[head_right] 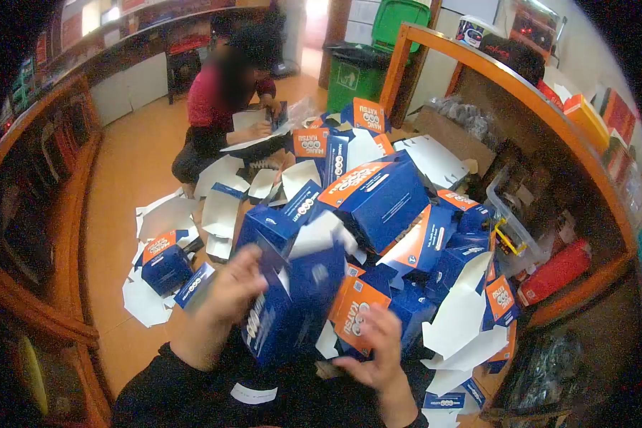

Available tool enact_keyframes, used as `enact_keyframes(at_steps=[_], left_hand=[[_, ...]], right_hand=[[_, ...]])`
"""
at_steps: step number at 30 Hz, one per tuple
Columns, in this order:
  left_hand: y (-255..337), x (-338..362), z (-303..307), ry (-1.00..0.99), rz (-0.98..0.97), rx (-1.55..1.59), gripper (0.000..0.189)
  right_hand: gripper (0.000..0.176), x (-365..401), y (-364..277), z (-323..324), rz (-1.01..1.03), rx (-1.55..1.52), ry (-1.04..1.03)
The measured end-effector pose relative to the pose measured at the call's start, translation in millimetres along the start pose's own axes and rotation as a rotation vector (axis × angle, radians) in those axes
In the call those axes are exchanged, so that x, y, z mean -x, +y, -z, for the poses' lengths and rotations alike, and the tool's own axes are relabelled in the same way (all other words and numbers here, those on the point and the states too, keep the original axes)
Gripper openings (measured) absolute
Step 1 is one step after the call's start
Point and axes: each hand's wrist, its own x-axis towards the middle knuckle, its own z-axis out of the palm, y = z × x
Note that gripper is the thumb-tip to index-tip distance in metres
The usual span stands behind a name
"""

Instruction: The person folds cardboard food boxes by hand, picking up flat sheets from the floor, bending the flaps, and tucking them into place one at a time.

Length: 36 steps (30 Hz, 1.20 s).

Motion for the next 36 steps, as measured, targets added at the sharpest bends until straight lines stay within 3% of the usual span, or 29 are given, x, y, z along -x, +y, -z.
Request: enact_keyframes(at_steps=[1, 3, 4, 7, 10, 12, 14, 18, 20, 21, 22, 24, 28, 31, 33, 35, 36], left_hand=[[10.0, 9.2, -6.4, -0.192, 0.254, -0.303, 0.037], [5.3, 9.0, -28.3, -0.677, 0.111, -0.539, 0.025], [7.7, 11.8, -42.3, -0.687, 0.086, -0.4, 0.013], [6.4, 5.9, -45.7, -0.818, -0.321, -0.644, 0.008], [-13.3, 8.7, -48.5, -0.596, -0.567, -0.873, 0.019], [-35.0, 19.1, -55.8, -0.434, -0.147, -0.522, 0.036], [-40.5, 22.3, -52.2, -0.446, 0.276, -0.376, 0.063], [-27.9, 15.4, -43.3, -0.76, 0.493, -0.538, 0.065], [-40.7, 20.6, -29.9, -0.645, 0.336, -0.481, 0.059], [-37.5, 20.2, -29.7, -0.587, 0.258, -0.452, 0.056], [-30.0, 20.3, -30.1, -0.489, 0.334, -0.479, 0.044], [-22.9, 19.2, -35.5, -0.458, 0.278, -0.544, 0.037], [-25.8, 18.0, -33.6, -0.488, 0.172, -0.7, 0.026], [-34.4, 16.8, -29.0, -0.411, 0.294, -0.764, 0.024], [-41.1, 16.0, -27.9, -0.503, 0.304, -0.815, 0.026], [-45.3, 18.4, -32.4, -0.569, 0.276, -0.819, 0.027], [-30.9, 15.7, -40.9, -0.541, 0.417, -0.711, 0.027]], right_hand=[[0.052, 4.7, 4.7, -6.4, -0.049, -0.002, 0.15], [0.047, -14.8, -4.5, 0.7, -0.006, 0.246, 0.012], [0.042, -25.8, -9.0, 2.7, -0.019, 0.285, -0.168], [0.021, -19.0, 5.3, -0.1, -0.182, 0.163, -0.438], [0.012, -18.2, 6.3, 2.4, -0.135, 0.391, -0.515], [0.013, -24.1, -4.8, -1.0, -0.081, 0.32, -0.357], [0.018, -27.5, -13.8, 0.7, -0.042, 0.292, -0.262], [0.019, -18.1, -9.8, -3.5, 0.064, 0.252, 0.024], [0.019, -19.0, -13.3, 6.4, 0.057, 0.359, 0.238], [0.02, -15.6, -10.0, 10.7, -0.09, 0.267, 0.18], [0.022, -9.9, -6.1, 15.5, -0.237, 0.173, 0.12], [0.03, -9.6, -3.2, 10.6, -0.488, -0.08, -0.021], [0.033, 1.0, 4.1, 10.7, -0.635, -0.299, -0.229], [0.033, 16.6, 6.2, 10.7, -0.535, -0.464, 0.066], [0.029, -9.1, -3.2, 18.1, -0.282, -0.233, -0.233], [0.029, -21.4, -15.4, 15.4, -0.322, -0.092, -0.491], [0.028, -19.3, -13.7, 11.5, -0.338, -0.074, -0.422]])
